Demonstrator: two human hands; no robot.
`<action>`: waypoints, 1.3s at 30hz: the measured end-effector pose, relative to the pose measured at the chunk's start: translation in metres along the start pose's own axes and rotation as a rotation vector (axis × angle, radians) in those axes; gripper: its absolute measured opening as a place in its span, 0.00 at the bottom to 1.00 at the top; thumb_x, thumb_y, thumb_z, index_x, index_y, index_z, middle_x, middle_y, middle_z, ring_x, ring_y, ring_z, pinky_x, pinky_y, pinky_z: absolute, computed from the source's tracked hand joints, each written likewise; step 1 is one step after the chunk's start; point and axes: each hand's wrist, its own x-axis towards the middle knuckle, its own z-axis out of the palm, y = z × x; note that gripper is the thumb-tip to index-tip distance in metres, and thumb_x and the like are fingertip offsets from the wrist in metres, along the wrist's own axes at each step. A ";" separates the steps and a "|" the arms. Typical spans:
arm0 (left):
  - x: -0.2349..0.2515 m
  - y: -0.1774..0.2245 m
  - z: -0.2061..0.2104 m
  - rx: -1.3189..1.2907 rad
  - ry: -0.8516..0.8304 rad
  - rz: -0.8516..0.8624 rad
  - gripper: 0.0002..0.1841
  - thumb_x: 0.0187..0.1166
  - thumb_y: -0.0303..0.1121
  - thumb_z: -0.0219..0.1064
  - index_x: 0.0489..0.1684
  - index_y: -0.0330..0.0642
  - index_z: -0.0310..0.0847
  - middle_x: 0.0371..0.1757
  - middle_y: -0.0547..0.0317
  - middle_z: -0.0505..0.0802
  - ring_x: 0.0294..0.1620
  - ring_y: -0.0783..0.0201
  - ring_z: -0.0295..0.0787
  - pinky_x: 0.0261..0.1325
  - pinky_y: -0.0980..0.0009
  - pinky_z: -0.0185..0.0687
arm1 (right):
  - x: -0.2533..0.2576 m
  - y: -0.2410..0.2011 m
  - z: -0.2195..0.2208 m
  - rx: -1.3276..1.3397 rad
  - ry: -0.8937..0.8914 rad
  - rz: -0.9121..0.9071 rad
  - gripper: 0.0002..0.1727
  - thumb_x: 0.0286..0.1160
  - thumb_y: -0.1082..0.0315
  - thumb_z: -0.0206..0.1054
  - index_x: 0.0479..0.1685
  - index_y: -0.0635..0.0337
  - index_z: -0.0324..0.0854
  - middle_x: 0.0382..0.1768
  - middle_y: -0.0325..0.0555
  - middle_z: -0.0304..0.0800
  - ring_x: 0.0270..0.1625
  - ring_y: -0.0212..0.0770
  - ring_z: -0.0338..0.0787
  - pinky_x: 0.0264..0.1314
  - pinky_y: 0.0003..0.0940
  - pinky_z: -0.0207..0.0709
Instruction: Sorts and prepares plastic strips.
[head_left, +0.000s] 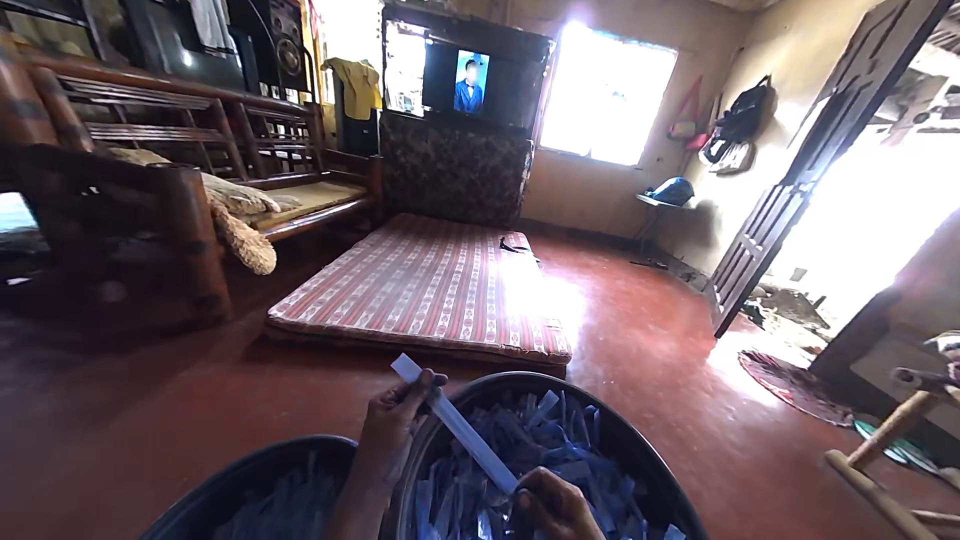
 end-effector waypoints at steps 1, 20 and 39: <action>-0.001 0.005 -0.001 -0.007 0.017 0.029 0.14 0.87 0.22 0.59 0.33 0.36 0.90 0.31 0.62 0.97 0.28 0.75 0.91 0.39 0.80 0.89 | 0.000 0.001 0.000 -0.017 0.005 0.002 0.09 0.82 0.77 0.59 0.51 0.74 0.81 0.35 0.43 0.93 0.36 0.30 0.93 0.47 0.31 0.89; -0.040 -0.029 -0.225 1.323 -0.040 -0.301 0.19 0.93 0.37 0.57 0.57 0.31 0.89 0.50 0.33 0.94 0.55 0.32 0.90 0.66 0.30 0.74 | 0.001 0.011 -0.035 -0.486 0.287 0.275 0.12 0.82 0.70 0.62 0.55 0.67 0.86 0.41 0.51 0.92 0.40 0.39 0.91 0.48 0.38 0.85; -0.020 0.063 -0.030 1.250 -0.344 0.608 0.19 0.86 0.41 0.62 0.63 0.37 0.88 0.64 0.47 0.93 0.67 0.50 0.90 0.72 0.54 0.82 | 0.014 0.029 -0.002 -0.251 -0.197 0.285 0.16 0.82 0.75 0.60 0.63 0.69 0.85 0.56 0.55 0.91 0.51 0.39 0.91 0.59 0.38 0.83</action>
